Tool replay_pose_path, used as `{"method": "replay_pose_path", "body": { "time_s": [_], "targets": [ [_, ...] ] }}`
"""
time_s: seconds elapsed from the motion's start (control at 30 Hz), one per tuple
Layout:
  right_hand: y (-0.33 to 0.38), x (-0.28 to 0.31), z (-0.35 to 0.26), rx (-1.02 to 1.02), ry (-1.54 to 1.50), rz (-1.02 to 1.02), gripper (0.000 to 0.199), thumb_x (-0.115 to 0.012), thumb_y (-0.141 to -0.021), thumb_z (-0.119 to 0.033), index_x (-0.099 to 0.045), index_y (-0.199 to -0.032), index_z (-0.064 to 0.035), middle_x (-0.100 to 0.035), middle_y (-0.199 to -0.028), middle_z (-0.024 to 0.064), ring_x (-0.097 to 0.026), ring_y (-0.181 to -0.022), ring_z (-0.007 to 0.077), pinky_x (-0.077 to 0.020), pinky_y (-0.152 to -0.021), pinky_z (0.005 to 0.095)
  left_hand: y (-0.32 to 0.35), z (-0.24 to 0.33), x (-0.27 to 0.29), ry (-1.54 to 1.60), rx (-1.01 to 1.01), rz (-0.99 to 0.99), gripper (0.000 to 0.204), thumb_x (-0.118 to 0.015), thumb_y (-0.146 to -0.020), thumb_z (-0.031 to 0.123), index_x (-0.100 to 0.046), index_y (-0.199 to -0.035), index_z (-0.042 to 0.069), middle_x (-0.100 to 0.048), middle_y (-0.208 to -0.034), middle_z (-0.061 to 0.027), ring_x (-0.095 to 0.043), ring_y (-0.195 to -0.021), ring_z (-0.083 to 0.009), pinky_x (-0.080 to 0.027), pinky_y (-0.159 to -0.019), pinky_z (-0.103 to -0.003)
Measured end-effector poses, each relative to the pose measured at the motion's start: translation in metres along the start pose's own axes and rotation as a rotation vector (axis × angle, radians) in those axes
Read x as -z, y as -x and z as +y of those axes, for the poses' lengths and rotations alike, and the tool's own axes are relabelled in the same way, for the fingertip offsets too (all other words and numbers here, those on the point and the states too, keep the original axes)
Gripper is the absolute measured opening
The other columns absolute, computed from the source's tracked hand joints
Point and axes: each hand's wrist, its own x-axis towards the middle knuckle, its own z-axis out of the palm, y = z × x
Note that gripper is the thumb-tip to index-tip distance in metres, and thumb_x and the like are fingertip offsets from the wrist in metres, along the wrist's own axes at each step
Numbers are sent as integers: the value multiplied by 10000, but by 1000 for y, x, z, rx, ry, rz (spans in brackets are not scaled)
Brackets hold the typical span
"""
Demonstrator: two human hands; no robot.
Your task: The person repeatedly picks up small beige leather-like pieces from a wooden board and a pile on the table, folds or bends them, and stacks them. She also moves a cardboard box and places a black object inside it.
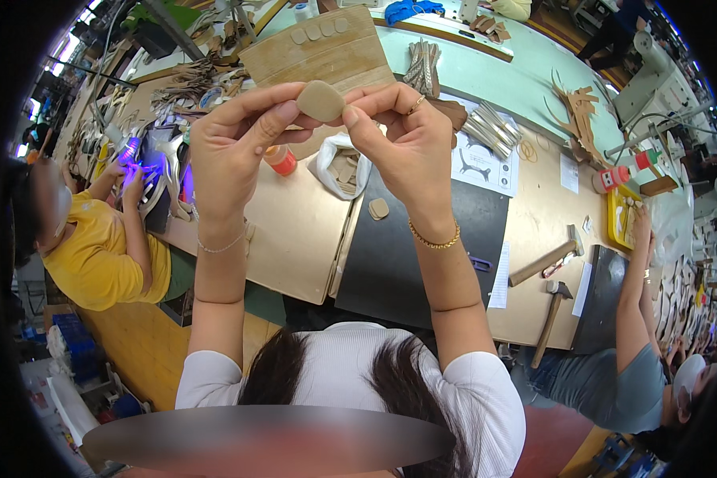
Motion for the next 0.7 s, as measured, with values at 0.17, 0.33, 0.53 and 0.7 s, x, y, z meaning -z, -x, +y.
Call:
{"method": "replay_pose_path", "body": {
  "time_s": [0.17, 0.33, 0.53, 0.7],
  "targets": [
    [2, 0, -3, -7, 24, 9, 119, -681, -871, -25, -614, -930, 53, -670, -971, 114, -635, -835, 105, -518, -709, 213, 2, -1, -3, -2, -27, 20, 193, -630, -911, 35, -680, -1081, -44, -710, -956, -135, -710, -850, -198, -609, -736, -278],
    [4, -1, -5, 36, 58, 22, 107, -674, -868, -13, -611, -923, 54, -667, -971, 117, -629, -839, 105, -522, -680, 210, 5, 2, -6, -1, -25, 22, 209, -646, -899, 27, -672, -1090, -53, -710, -964, -136, -709, -849, -192, -603, -741, -272],
    [7, -3, -10, 32, 87, 29, 88, -666, -863, 5, -611, -909, 57, -663, -961, 120, -624, -821, 107, -524, -661, 211, 9, 3, -12, -51, -32, 54, 236, -690, -853, -10, -673, -1083, -60, -717, -938, -134, -705, -802, -162, -577, -723, -237],
    [10, -1, -11, 42, 99, 17, 121, -680, -854, 9, -600, -931, 58, -664, -940, 127, -633, -793, 121, -535, -657, 217, 9, 0, -13, -12, 9, 70, 228, -704, -842, -16, -684, -1066, -50, -714, -911, -115, -697, -804, -141, -577, -704, -230]
  ]
}}
